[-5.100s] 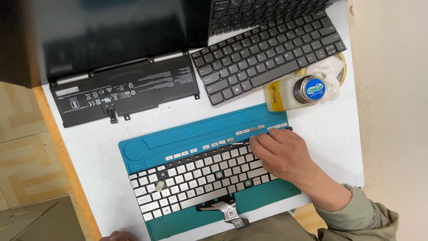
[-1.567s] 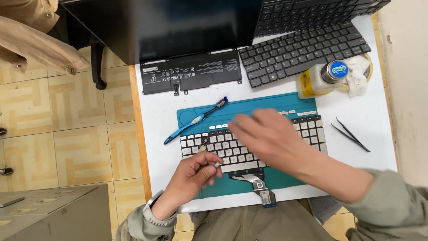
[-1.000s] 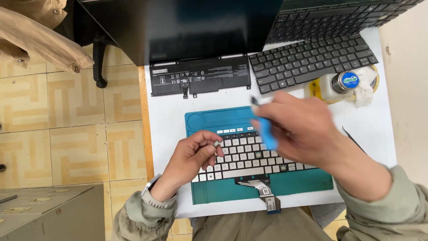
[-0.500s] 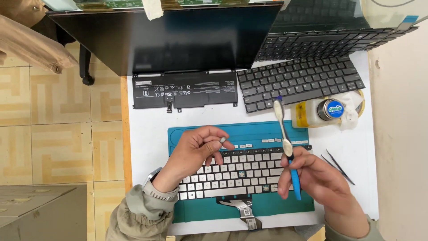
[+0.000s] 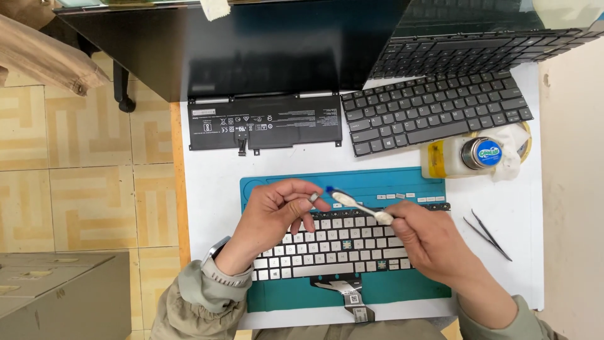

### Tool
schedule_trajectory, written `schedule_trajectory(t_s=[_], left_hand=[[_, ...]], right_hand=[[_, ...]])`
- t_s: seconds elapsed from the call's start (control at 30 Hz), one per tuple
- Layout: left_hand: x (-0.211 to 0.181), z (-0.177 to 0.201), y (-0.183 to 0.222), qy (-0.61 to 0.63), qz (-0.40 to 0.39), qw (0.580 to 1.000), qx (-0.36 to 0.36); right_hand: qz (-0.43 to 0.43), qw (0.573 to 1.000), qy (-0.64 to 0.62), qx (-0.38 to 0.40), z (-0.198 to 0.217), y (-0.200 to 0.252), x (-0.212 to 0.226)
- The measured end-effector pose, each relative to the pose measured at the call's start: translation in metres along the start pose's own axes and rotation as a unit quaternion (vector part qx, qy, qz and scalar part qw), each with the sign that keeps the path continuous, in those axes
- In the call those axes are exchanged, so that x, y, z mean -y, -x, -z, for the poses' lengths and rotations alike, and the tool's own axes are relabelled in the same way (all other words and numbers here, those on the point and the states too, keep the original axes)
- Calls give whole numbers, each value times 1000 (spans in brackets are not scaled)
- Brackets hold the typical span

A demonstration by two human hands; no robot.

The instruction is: Cleaning and reassembling laptop keyboard components using a brush and tweezers

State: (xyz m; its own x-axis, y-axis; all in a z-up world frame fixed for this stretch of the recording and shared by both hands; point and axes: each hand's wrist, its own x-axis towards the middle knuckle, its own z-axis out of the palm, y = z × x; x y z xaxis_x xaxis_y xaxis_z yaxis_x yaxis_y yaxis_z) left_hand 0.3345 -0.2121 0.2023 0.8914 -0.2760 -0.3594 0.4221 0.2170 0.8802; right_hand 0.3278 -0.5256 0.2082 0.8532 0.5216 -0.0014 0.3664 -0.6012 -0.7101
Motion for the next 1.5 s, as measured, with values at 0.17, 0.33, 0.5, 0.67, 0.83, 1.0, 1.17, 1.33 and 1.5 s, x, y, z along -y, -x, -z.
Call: schedule_trajectory(t_s=[0.17,0.33,0.5,0.67,0.83,1.0,1.17,1.33,1.5], left_hand=[[-3,-1,1,-46,9,999,-1],[3,-3,2,-15,-23,999,18],[2,-4,1,12,-29,1000,3],[4,-4,2,0,-33,999,1],[4,-4,2,-9,-40,999,1],[5,-2,3,7,-47,999,-10],[9,-1,0,-3,-35,999,-32],[2,-3,-1,-53,-32,995,-78],[2,-3,-1,-27,-26,997,-71]], right_hand=[[30,998,-22,47,-12,-7,5],[23,996,43,72,-15,-7,5],[17,997,76,20,-7,-4,4],[46,995,84,17,-6,-8,9],[77,989,130,1,-6,-7,15],[76,986,147,-21,8,-7,13],[116,979,164,-40,-1,-15,19],[123,978,157,-69,-4,-22,19],[112,974,185,-68,-5,-20,10]])
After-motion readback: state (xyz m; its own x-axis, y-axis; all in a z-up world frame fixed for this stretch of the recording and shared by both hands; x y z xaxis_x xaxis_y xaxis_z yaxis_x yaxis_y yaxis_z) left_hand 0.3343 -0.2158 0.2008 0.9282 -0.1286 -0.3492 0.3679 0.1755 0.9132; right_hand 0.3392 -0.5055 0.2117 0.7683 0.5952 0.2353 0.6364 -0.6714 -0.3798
